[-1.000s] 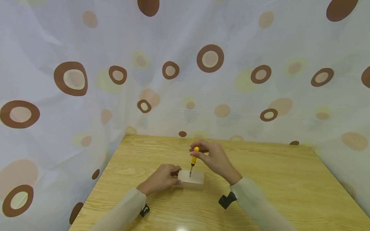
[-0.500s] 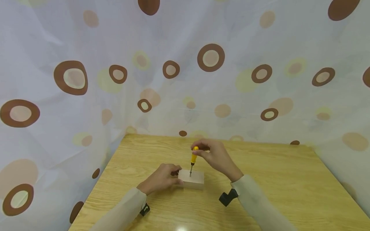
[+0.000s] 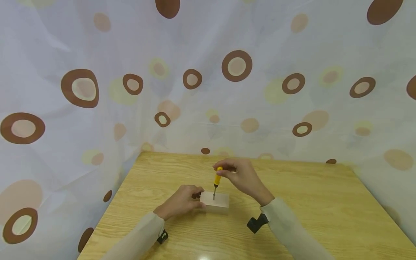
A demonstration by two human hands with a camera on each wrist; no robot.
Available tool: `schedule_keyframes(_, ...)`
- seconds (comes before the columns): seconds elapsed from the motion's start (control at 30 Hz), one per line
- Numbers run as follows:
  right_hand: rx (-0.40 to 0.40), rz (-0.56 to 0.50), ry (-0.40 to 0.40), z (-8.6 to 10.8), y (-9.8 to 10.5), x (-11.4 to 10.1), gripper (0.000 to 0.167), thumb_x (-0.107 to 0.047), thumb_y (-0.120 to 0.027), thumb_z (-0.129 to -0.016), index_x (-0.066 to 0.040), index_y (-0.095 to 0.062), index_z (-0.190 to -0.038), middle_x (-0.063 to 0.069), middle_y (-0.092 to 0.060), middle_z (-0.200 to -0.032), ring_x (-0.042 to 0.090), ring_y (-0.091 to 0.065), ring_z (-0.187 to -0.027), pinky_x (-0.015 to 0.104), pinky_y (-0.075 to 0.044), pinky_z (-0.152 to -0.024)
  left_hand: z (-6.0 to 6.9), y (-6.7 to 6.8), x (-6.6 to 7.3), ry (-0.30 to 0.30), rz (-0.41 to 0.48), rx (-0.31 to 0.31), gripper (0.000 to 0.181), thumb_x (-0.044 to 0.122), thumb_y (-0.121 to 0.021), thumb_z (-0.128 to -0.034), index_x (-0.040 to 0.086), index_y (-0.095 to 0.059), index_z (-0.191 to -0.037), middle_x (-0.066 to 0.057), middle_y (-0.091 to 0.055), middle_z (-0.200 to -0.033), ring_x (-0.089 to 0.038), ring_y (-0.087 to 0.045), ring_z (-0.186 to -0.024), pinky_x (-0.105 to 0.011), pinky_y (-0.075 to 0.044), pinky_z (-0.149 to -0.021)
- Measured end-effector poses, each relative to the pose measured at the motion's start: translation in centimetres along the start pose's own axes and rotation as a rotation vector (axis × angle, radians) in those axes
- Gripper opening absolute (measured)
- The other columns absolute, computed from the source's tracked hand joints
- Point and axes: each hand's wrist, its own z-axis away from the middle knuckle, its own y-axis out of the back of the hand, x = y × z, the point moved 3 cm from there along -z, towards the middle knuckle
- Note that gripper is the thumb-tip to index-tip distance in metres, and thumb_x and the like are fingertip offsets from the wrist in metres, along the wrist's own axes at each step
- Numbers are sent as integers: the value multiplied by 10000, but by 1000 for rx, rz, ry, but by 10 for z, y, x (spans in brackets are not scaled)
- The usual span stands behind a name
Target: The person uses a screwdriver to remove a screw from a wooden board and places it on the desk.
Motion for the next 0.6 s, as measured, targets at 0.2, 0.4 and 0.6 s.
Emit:
schedule_keyframes(0.2,23,9,-42,1,-2,3,229,-216,-818,-896,-153,-781,-1114,-60,-758,-1004,82,-712,-819,287,-587,-747,-1,-1,0,6,4,-9,518,376,-786,-919,33,-684,-1294,-18,-715,-1148,-121,-670,-990,-280,-561,-856)
schedule_keyframes(0.4,-9,18,-11,1,0,6,159,-129,-801,-906,-164,-787,-1061,-63,-755,-1022,59,-713,-837,297,-590,-754,-1,-1,3,20,5,-12,511,374,-791,-914,36,-689,-1284,-26,-713,-1151,-139,-674,-995,-288,-563,-857)
schedule_keyframes(0.6,-37,18,28,-2,1,4,193,-169,-792,-922,-159,-780,-1115,-4,-757,-1065,76,-718,-880,297,-594,-793,-1,0,1,32,12,-8,532,381,-790,-912,36,-679,-1302,-8,-710,-1150,-110,-664,-996,-283,-560,-863)
